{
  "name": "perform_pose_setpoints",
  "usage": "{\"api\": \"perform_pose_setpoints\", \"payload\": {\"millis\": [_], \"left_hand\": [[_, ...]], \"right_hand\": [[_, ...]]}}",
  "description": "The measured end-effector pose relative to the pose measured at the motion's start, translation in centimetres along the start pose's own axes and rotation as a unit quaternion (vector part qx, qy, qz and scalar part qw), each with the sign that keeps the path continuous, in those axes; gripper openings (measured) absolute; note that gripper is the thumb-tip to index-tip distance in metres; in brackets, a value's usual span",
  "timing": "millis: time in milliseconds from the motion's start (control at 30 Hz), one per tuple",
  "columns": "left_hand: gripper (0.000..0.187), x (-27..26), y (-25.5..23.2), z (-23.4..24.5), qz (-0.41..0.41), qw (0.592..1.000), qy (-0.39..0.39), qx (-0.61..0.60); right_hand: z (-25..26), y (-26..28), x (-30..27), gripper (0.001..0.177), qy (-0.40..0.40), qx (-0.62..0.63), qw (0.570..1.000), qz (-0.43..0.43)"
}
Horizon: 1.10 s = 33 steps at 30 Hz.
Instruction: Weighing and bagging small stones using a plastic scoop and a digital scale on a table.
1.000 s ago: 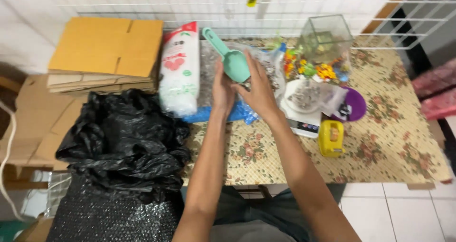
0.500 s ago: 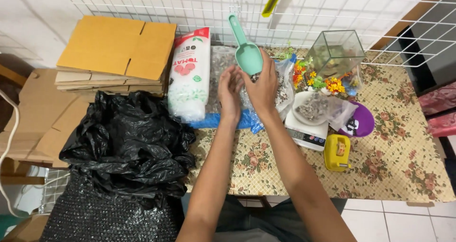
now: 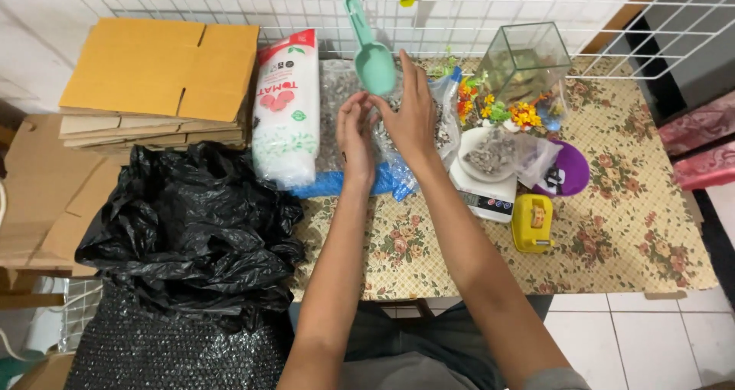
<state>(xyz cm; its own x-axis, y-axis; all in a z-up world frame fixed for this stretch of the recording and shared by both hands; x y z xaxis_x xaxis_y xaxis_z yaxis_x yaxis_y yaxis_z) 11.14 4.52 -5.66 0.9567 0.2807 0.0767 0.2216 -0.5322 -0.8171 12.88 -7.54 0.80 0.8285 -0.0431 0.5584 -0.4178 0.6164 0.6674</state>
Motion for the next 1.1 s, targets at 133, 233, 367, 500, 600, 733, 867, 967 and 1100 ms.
{"api": "perform_pose_setpoints", "payload": {"millis": [133, 233, 367, 500, 600, 733, 867, 967, 1100], "left_hand": [[0.027, -1.0, -0.9, -0.7, -0.018, 0.995, -0.004, 0.096], [0.019, -1.5, -2.0, -0.9, -0.077, 0.98, -0.019, 0.185], [0.015, -3.9, -3.5, -3.6, -0.198, 0.934, 0.045, 0.293], [0.016, -7.2, -3.4, -9.0, -0.272, 0.873, 0.204, 0.349], [0.023, -10.2, -0.6, -12.3, -0.266, 0.825, 0.328, 0.375], [0.051, -12.6, 2.1, -15.1, -0.321, 0.766, 0.404, 0.384], [0.073, -13.7, 3.5, -16.4, -0.343, 0.692, 0.417, 0.479], [0.059, -12.5, 5.6, -16.6, -0.312, 0.72, 0.417, 0.458], [0.02, -9.0, 6.5, -14.8, -0.243, 0.845, 0.328, 0.345]], "right_hand": [[4.2, 1.9, -2.1, 0.059, -0.049, 0.008, 0.994, 0.093], [7.0, 1.0, -3.9, 0.044, -0.02, 0.009, 0.99, 0.139], [13.0, -0.3, -5.8, 0.037, 0.002, 0.018, 0.99, 0.14], [20.2, -2.1, -6.1, 0.031, -0.044, -0.052, 0.985, 0.157], [24.0, -1.5, -7.1, 0.026, -0.047, -0.123, 0.985, 0.114], [25.2, -4.8, -8.9, 0.028, -0.01, -0.153, 0.988, 0.013], [24.2, -6.7, -9.8, 0.03, 0.014, -0.118, 0.993, -0.016], [24.3, -4.3, -8.8, 0.026, -0.011, -0.002, 0.998, -0.058], [24.2, -0.8, -7.8, 0.028, -0.071, 0.208, 0.97, -0.105]]}}
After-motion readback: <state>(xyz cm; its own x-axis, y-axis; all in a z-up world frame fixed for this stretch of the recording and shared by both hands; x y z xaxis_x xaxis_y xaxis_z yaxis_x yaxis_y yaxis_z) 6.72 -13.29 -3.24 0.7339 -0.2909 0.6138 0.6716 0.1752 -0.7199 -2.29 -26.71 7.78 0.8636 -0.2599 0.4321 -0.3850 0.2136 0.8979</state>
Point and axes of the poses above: each hand's wrist, its own x-axis towards the middle knuckle, its own z-axis out of the back of the hand, y = z × x, the point moved 7 cm from there along x, towards the middle knuckle, and after that the axes turned 9 degrees about x, right-handed, at the moved point
